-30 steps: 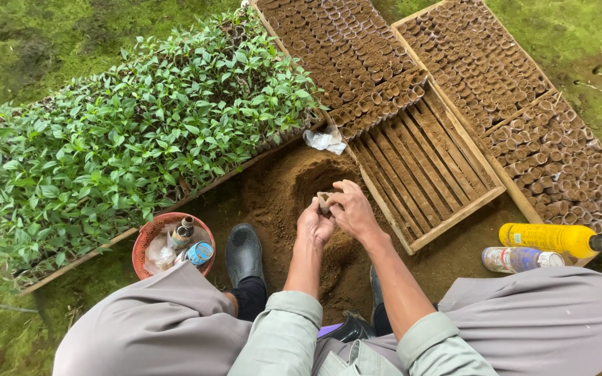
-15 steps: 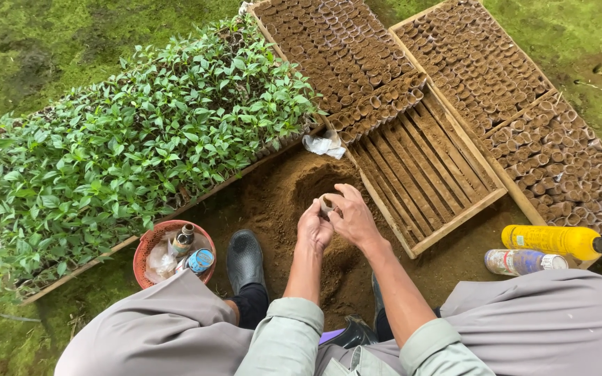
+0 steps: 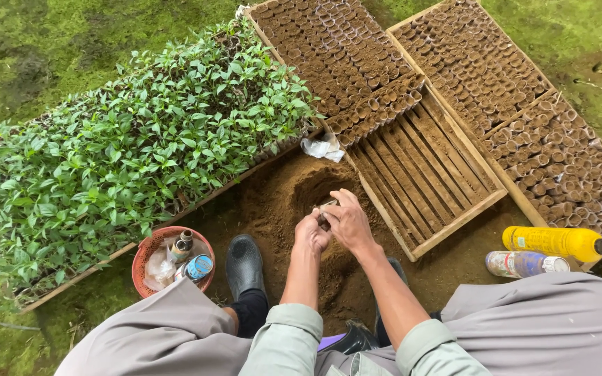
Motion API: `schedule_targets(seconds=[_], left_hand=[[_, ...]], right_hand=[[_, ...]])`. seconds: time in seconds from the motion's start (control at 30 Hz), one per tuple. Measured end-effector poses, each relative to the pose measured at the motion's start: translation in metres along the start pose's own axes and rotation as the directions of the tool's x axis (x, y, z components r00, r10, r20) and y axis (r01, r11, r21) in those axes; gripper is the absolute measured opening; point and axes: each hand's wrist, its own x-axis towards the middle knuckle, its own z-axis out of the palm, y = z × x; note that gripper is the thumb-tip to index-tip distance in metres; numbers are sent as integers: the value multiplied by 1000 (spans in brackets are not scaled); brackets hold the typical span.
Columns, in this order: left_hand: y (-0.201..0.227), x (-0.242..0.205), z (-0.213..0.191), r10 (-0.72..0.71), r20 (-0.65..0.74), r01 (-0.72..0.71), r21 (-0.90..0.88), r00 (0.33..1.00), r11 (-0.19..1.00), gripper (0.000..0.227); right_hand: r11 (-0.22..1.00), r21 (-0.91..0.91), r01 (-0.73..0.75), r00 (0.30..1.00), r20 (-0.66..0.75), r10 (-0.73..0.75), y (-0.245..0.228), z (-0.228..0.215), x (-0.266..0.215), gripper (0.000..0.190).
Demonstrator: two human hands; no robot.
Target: Filling biodegradable seed tubes with soil and arranging them in a wooden tray for planting.
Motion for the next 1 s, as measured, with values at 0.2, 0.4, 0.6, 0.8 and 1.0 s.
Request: schedule_targets(seconds=[0.2,0.4,0.6,0.8,1.0], left_hand=[[7,9,-5,-13,27,12,34,1000,999,15],[17,20,-8,44,115,-45,2,992,999,16],[19,27,-12,49,198,-47,-16,979,999,24],[17,17,-7,70,284,-74,2,956,997,29],[16,2,7,113,410,-96,-63,905,993,30]], right_hand=[[1000,21,2,998,61,-3,1,9,-1,12],[965,214,-152,985,-48,166,15,7,5,29],[840,47,-540,839,98,535,65,40,5,60],[849,-142,-509,824,204,528,47,86,5,77],[929,-111,-353,906,208,370,-10,102,-33,57]])
